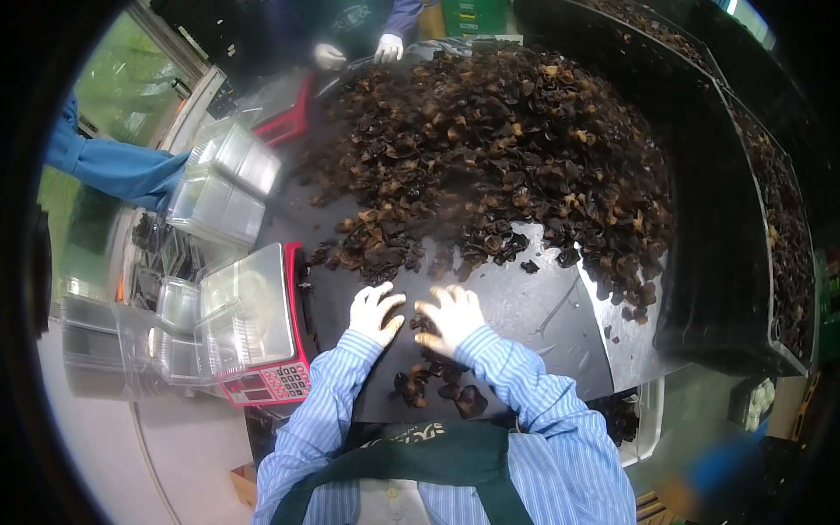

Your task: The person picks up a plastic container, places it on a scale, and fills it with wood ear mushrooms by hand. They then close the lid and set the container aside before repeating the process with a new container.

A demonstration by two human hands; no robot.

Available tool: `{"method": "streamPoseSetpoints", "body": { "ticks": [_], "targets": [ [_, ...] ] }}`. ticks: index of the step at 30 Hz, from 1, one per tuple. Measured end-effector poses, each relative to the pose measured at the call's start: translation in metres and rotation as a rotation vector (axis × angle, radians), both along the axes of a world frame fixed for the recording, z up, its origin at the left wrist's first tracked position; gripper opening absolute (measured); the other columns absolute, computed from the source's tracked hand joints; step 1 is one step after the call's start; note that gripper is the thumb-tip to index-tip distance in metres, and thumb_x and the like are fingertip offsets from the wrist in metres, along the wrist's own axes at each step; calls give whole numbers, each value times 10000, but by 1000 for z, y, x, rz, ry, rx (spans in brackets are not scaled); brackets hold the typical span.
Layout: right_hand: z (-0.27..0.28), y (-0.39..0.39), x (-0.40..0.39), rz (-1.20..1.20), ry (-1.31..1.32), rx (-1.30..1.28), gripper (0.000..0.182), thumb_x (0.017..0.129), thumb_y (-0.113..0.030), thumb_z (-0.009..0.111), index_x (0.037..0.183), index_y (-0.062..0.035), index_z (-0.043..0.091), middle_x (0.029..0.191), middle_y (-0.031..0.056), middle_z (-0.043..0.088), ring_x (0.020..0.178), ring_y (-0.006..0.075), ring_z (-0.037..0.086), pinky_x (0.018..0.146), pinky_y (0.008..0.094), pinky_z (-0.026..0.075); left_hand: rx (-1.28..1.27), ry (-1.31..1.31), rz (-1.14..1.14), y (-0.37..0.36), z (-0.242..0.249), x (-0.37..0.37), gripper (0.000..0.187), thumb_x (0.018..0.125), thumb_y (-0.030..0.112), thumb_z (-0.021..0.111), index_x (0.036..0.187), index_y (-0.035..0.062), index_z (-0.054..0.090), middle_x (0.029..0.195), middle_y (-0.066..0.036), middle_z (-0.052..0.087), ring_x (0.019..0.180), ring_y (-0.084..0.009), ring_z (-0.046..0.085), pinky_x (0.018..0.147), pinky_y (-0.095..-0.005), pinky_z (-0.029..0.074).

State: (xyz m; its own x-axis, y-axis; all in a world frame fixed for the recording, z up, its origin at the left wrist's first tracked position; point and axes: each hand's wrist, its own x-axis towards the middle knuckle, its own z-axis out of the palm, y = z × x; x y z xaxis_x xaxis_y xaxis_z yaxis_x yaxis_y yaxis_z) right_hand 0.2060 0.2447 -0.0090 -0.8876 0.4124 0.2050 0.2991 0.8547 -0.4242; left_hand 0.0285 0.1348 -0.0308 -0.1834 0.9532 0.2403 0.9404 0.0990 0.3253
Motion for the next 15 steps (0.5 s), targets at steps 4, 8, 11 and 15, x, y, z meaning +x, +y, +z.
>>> {"method": "streamPoseSetpoints", "body": {
  "ticks": [4, 8, 11, 15],
  "targets": [
    [-12, -13, 18, 126, 23, -100, 261, 671, -273, 649, 866, -119, 567, 950, 50, 531, 901, 252, 481, 797, 368, 373, 100, -213, 17, -24, -1, -5, 115, 659, 126, 653, 770, 117, 626, 877, -59, 579, 854, -264, 524, 772, -370, 426],
    [-9, -17, 56, 169, 126, -160, 165, 661, -204, 637, 758, -102, 550, 836, 28, 553, 831, 230, 508, 771, 332, 389, 206, -390, 190, -66, 4, -5, 84, 650, 44, 659, 717, 60, 610, 814, -108, 588, 783, -271, 558, 710, -341, 451],
    [-2, -19, 74, 272, 69, -352, 149, 655, -169, 626, 754, -99, 540, 835, 33, 557, 867, 232, 510, 785, 349, 385, 105, -472, 218, -90, 8, 7, 71, 650, -2, 640, 693, 36, 598, 840, -120, 590, 795, -256, 570, 726, -317, 453],
    [14, -21, 71, 309, 192, -469, 182, 616, -134, 665, 744, -91, 544, 866, 68, 576, 875, 259, 531, 797, 363, 381, 26, -464, -7, -95, 23, 18, 120, 561, -2, 626, 634, 78, 575, 810, -85, 595, 816, -238, 558, 735, -334, 437]
  ]
}}
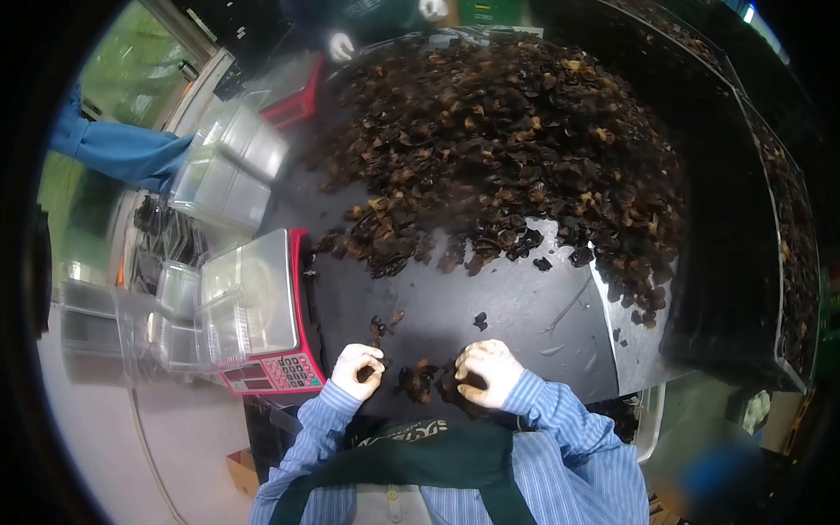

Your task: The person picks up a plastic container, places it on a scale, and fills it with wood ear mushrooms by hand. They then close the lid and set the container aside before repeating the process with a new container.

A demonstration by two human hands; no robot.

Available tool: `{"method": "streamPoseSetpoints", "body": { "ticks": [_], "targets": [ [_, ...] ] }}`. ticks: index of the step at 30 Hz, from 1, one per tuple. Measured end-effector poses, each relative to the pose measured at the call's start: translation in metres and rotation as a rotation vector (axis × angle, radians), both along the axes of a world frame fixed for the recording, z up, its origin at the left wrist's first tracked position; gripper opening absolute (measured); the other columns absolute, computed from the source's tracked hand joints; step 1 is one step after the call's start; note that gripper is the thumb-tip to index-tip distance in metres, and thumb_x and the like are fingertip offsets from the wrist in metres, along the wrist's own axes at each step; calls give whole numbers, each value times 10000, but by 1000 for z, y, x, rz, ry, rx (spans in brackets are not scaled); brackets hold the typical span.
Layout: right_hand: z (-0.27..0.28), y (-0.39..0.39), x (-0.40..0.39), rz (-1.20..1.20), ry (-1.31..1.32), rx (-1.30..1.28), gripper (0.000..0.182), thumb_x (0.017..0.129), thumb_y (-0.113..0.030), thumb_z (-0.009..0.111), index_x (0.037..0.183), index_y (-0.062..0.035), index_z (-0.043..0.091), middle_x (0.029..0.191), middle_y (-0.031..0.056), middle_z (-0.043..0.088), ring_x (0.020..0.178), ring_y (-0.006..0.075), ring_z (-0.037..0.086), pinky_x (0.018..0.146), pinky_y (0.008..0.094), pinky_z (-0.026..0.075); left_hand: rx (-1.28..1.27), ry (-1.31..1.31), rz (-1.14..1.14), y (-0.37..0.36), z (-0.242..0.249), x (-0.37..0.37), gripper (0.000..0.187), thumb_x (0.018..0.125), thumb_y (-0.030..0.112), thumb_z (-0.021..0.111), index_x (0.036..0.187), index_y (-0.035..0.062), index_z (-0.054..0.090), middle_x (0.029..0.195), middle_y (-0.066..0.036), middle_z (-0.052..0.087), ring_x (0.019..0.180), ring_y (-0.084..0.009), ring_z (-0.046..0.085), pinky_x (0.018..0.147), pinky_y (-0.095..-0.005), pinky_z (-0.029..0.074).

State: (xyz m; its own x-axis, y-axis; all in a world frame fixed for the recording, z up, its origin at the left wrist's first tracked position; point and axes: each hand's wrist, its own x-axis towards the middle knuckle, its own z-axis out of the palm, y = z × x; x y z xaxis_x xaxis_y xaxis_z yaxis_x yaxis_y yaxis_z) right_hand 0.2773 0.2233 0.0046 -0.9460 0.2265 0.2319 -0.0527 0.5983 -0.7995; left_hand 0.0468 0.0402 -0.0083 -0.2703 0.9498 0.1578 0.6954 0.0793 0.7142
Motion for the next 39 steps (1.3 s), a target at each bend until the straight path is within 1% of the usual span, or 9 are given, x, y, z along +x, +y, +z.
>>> {"method": "streamPoseSetpoints", "body": {
  "ticks": [3, 6, 13, 20, 26, 29, 32, 36, 39],
  "targets": [
    [8, 10, 4, -176, -12, 52, 208, 620, -147, 675, 786, -93, 561, 897, 70, 574, 876, 254, 527, 801, 367, 376, 78, 85, 202, 14, 8, 0, 150, 532, 3, 621, 624, 73, 526, 754, -98, 555, 766, -254, 549, 705, -337, 435],
    [-4, 19, 8, -332, -20, 125, 290, 625, -180, 673, 887, -96, 582, 1001, 109, 546, 922, 287, 503, 825, 395, 380, 59, 213, 298, 31, 11, -5, 317, 556, 107, 701, 842, 90, 566, 975, -99, 521, 901, -272, 504, 764, -355, 432],
    [-22, 10, -12, -269, -283, 367, 560, 730, -428, 568, 1215, -172, 451, 1268, 134, 404, 1169, 372, 333, 970, 532, 200, -79, 355, 171, 36, -16, -18, 238, 647, 85, 649, 878, 98, 593, 1010, -72, 530, 918, -274, 497, 792, -352, 426],
    [-1, -25, 14, 170, -250, 454, 661, 654, -401, 646, 1238, -183, 422, 1252, 97, 409, 1097, 324, 386, 932, 460, 299, 151, 92, 142, 11, 5, 6, 188, 656, -6, 605, 839, 38, 603, 963, -119, 568, 888, -283, 541, 789, -353, 443],
    [-28, -32, 16, -37, -109, 466, 361, 647, -258, 643, 990, -170, 572, 1022, 19, 542, 828, 218, 509, 712, 331, 428, -132, 310, -286, 9, 9, 65, 570, 637, 318, 692, 1135, 109, 512, 1220, -152, 440, 1026, -372, 450, 865, -423, 390],
    [-33, -17, 5, -180, -29, 342, 299, 626, -229, 652, 907, -156, 581, 897, 13, 575, 675, 201, 544, 578, 310, 477, -77, 421, -323, 15, -6, 65, 401, 664, 271, 679, 1021, 133, 557, 1127, -90, 498, 971, -304, 483, 822, -392, 408],
    [-36, -9, 2, -404, 99, -90, 239, 664, -55, 640, 893, -83, 575, 846, 79, 603, 737, 195, 608, 661, 279, 496, 3, 326, -247, 17, -25, 61, 246, 682, 186, 666, 903, 130, 575, 1006, -49, 537, 886, -250, 517, 737, -356, 446],
    [-19, 5, 9, -746, 133, -1148, 173, 762, -11, 550, 927, 39, 554, 853, 108, 610, 736, 181, 601, 683, 278, 490, 103, 55, -3, 34, -14, 56, 145, 695, 79, 636, 815, 117, 564, 877, -37, 546, 766, -241, 542, 632, -332, 472],
    [-38, 21, 29, -560, 234, -1675, 244, 796, -96, 522, 1030, -27, 517, 858, 102, 583, 706, 197, 581, 465, 260, 451, 59, 117, -8, 54, 1, 55, 221, 652, 52, 663, 851, 98, 581, 879, -69, 547, 782, -246, 556, 661, -314, 480]
  ]
}}
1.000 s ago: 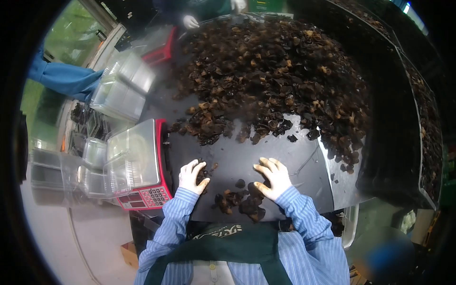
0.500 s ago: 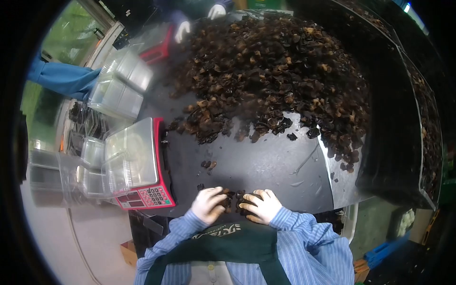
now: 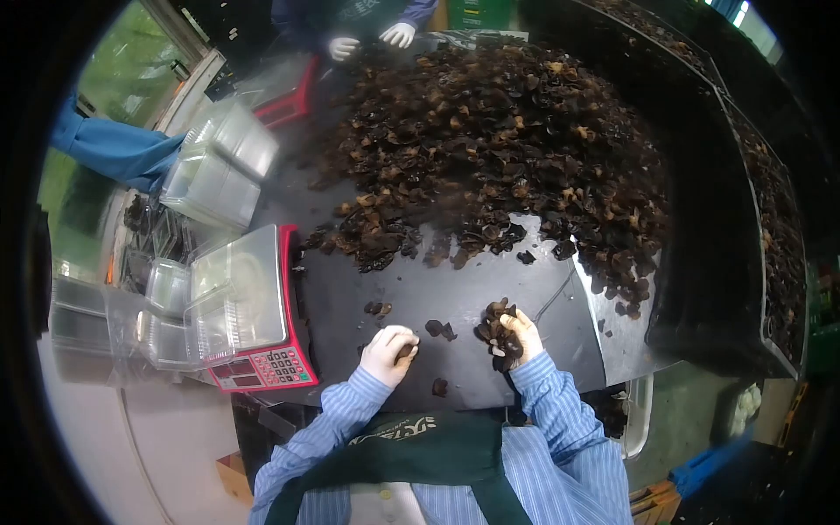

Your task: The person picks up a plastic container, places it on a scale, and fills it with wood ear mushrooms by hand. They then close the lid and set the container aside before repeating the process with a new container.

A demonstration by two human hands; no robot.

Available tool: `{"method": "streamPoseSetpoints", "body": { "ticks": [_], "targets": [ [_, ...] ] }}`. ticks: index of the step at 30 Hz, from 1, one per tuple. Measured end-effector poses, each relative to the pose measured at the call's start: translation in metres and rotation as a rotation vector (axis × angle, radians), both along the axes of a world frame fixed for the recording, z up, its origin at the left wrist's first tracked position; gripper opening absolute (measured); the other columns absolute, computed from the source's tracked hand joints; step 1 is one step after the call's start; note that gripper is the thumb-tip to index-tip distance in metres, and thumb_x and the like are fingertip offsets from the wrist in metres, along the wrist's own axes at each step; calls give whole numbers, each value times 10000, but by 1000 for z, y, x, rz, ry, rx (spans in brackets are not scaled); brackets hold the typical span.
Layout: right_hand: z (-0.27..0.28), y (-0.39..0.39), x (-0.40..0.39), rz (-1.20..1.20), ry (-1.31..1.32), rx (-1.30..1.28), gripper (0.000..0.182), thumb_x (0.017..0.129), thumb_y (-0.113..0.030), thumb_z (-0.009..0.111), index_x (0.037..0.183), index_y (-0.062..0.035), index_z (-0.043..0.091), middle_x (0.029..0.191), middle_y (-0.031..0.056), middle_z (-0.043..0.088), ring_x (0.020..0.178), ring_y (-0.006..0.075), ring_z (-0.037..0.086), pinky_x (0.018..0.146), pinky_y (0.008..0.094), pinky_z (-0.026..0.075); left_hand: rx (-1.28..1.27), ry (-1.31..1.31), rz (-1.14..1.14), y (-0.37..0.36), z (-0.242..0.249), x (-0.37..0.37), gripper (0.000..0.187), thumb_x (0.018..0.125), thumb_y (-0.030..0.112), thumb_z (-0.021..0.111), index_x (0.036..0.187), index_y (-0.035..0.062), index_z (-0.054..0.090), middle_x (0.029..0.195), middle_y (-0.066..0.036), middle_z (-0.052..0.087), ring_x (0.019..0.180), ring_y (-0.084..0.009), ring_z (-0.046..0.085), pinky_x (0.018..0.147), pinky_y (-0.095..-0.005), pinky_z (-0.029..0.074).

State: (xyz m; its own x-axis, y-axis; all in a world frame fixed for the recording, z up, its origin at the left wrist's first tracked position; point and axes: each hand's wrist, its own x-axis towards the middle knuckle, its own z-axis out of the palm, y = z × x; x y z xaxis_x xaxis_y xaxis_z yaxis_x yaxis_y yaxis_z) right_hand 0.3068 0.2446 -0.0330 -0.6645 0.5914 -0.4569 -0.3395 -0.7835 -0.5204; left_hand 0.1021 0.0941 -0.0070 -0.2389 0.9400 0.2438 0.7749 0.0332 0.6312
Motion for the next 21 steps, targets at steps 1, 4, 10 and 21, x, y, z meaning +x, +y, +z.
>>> {"method": "streamPoseSetpoints", "body": {
  "ticks": [1, 4, 10, 21],
  "targets": [
    [-4, 1, 2, 7, 140, -121, 258, 795, -116, 531, 1043, -50, 509, 862, 102, 576, 706, 202, 575, 418, 259, 428, -33, 37, -28, 10, 4, 1, 251, 649, 69, 667, 883, 103, 580, 903, -66, 543, 790, -246, 555, 665, -316, 482],
    [-11, -3, 1, 5, 203, -307, 246, 799, -153, 537, 1030, -74, 511, 868, 109, 568, 720, 204, 567, 388, 256, 403, -94, 227, -103, 33, 3, 6, 396, 642, 131, 672, 1022, 147, 562, 1014, -50, 515, 811, -232, 543, 667, -319, 492],
    [-6, -8, 6, 26, 339, -409, 280, 795, -212, 529, 1009, -33, 507, 865, 130, 545, 616, 192, 483, 450, 266, 392, -134, 125, -100, 39, -17, -1, 196, 682, 92, 642, 859, 135, 569, 874, -36, 537, 777, -232, 543, 626, -316, 474],
    [0, -7, 0, 16, 302, -466, 313, 796, -262, 509, 985, -13, 503, 799, 111, 509, 588, 188, 459, 447, 266, 379, -153, 255, -327, 45, -15, 23, 206, 646, 53, 592, 830, 123, 533, 1029, -45, 536, 842, -241, 515, 686, -317, 487]
  ]
}}
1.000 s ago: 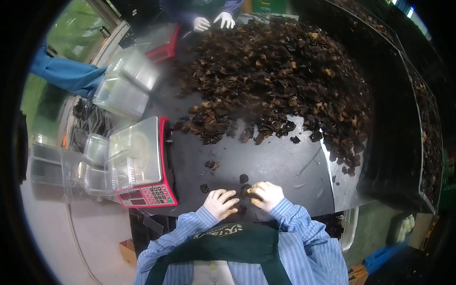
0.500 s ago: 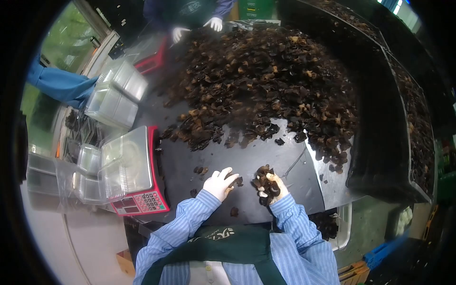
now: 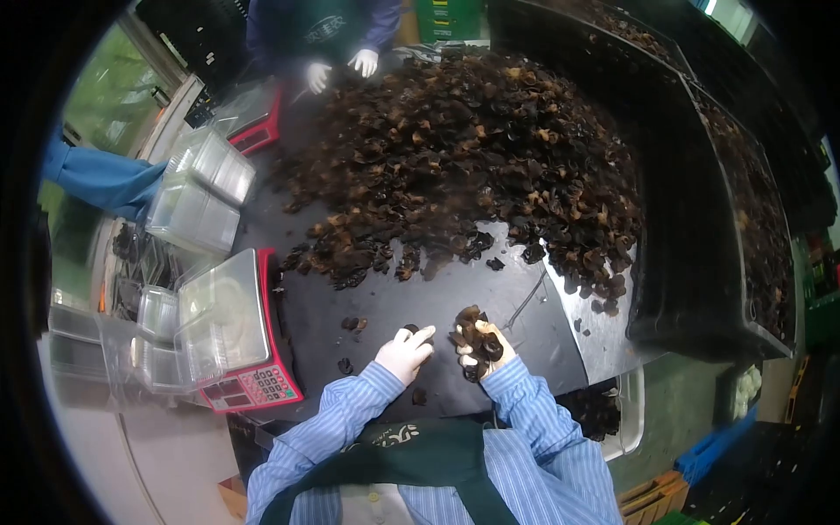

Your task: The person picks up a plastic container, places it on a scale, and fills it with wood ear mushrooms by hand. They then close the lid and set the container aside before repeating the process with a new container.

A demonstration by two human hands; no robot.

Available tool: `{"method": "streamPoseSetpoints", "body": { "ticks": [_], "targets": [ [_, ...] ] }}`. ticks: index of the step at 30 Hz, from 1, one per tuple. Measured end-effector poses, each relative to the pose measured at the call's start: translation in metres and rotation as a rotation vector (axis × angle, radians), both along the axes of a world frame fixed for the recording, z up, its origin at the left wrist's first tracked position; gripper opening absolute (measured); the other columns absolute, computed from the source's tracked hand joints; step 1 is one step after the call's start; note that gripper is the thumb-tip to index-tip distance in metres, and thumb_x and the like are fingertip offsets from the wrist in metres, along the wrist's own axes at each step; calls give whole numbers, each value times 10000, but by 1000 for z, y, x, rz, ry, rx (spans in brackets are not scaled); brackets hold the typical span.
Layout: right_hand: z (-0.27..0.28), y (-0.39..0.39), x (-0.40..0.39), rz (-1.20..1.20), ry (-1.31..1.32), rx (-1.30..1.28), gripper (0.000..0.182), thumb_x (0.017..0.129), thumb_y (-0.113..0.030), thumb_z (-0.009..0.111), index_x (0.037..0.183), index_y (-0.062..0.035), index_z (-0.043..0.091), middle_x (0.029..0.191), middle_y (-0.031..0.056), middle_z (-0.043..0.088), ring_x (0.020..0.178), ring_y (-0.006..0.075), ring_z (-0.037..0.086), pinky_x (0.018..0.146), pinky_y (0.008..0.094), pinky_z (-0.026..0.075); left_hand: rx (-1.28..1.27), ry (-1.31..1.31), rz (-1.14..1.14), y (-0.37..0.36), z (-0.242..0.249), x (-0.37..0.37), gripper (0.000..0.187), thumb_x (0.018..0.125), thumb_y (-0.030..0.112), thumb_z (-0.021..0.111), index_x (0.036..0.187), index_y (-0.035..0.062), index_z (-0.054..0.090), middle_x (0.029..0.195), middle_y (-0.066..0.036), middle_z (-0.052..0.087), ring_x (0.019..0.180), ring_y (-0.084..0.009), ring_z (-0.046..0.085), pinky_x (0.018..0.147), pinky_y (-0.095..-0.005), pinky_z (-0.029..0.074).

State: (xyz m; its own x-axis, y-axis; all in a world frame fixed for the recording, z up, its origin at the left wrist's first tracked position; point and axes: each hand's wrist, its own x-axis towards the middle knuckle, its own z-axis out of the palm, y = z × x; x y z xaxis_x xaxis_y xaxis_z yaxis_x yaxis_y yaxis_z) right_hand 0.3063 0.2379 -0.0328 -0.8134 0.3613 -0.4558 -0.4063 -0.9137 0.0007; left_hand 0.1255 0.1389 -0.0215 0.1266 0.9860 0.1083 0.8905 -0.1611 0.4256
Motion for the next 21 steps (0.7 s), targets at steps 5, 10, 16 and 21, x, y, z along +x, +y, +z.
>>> {"method": "streamPoseSetpoints", "body": {
  "ticks": [5, 10, 16, 21],
  "targets": [
    [-13, 1, 9, -19, 135, -10, 310, 826, -261, 481, 1014, -17, 521, 862, 153, 552, 648, 233, 497, 469, 291, 400, -25, -257, -37, -13, 3, -9, 232, 644, 7, 587, 845, 113, 541, 949, -28, 552, 837, -245, 510, 716, -324, 451],
    [-7, -1, 10, -52, 91, -8, 291, 821, -240, 497, 1004, -16, 531, 879, 134, 565, 678, 224, 495, 496, 286, 401, -188, 2, -280, -55, 22, 3, 301, 716, 153, 605, 1013, 176, 557, 1088, -50, 496, 855, -237, 499, 687, -321, 491],
    [8, -7, -4, 21, 59, 61, 258, 809, -210, 511, 994, -32, 484, 863, 109, 529, 661, 196, 485, 486, 260, 398, -174, 70, -212, -60, -2, 7, 236, 713, 178, 595, 945, 180, 554, 1072, -30, 486, 836, -208, 506, 590, -307, 505],
    [23, -14, -2, 24, -51, 130, 290, 791, -219, 527, 999, -21, 486, 832, 117, 502, 639, 188, 466, 482, 254, 385, -14, 46, 233, -39, 31, -10, 218, 695, 161, 595, 908, 164, 548, 1105, -64, 481, 806, -223, 529, 593, -343, 510]
  ]
}}
